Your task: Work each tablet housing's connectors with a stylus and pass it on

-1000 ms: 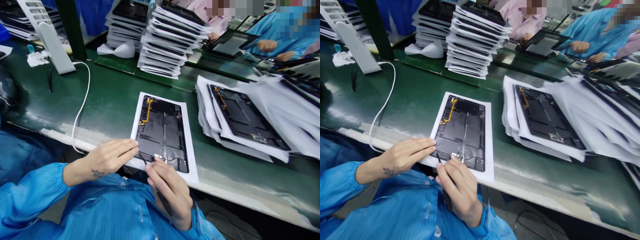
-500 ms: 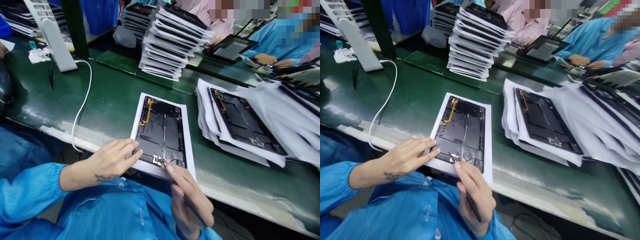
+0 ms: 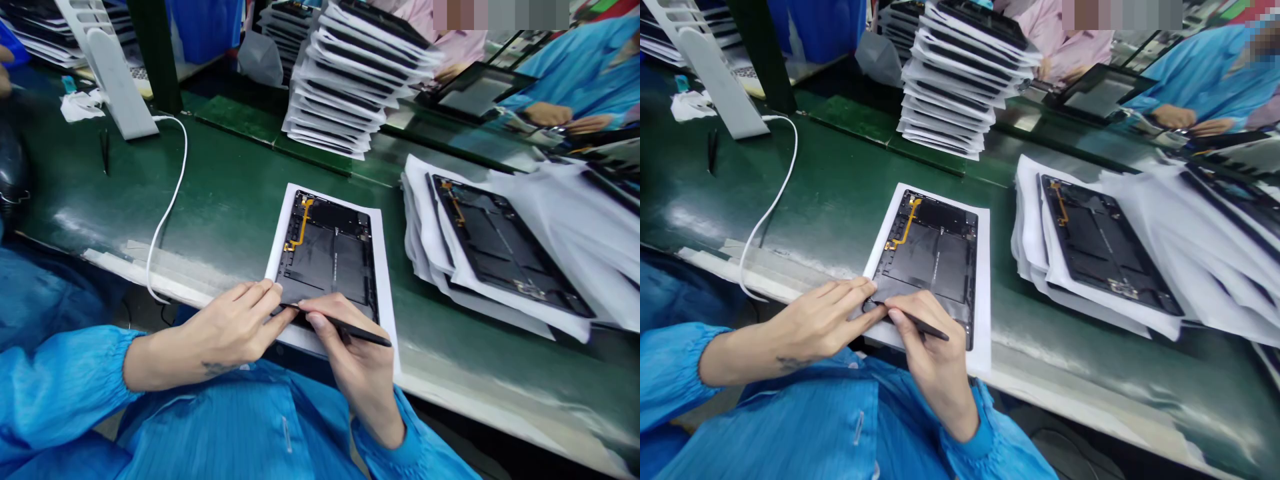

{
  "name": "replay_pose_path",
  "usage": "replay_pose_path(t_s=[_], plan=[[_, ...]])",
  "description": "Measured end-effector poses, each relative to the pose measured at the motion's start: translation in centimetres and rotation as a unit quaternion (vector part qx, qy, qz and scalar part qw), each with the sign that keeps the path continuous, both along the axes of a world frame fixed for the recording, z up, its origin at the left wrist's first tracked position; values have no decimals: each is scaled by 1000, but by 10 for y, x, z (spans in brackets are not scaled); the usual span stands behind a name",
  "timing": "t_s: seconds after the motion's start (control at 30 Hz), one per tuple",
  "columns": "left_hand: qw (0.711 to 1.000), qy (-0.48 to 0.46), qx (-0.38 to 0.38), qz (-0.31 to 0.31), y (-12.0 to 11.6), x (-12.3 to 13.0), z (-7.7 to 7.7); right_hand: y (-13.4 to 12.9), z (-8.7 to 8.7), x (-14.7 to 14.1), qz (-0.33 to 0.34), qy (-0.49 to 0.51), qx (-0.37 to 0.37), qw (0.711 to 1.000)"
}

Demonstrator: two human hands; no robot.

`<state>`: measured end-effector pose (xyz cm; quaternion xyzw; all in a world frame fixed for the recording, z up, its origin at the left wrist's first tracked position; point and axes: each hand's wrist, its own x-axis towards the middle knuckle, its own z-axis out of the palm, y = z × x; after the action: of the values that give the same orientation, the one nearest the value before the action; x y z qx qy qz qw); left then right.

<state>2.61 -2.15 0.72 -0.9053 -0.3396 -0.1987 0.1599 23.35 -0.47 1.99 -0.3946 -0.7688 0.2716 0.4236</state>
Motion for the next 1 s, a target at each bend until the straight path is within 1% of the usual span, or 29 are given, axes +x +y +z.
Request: replay_pose_path(t_s=[0.2,0.3,0.37,0.47,0.57,0.73,0.9,1.0], plan=[[1000,-6,-6,2,0,-1,1,1,6,-3,39,-35,27,998],[1000,-14,6,-15,2,-4,2,3,7,-2,50,-37,20,998],[999,-27,10,-29,4,-7,2,5,5,0,45,-21,9,999],[998,-43,14,-51,7,-13,3,6,2,4,21,24,-7,999],[996,-55,16,-67,10,-19,2,7,0,7,4,55,-4,998],[996,-39,44,-73,13,-25,-5,10,-1,5,16,54,31,998],[996,-34,51,-59,17,-20,-16,11,-4,4,24,45,16,999],[997,-31,37,-59,18,-18,-19,11,-7,4,32,46,20,998]])
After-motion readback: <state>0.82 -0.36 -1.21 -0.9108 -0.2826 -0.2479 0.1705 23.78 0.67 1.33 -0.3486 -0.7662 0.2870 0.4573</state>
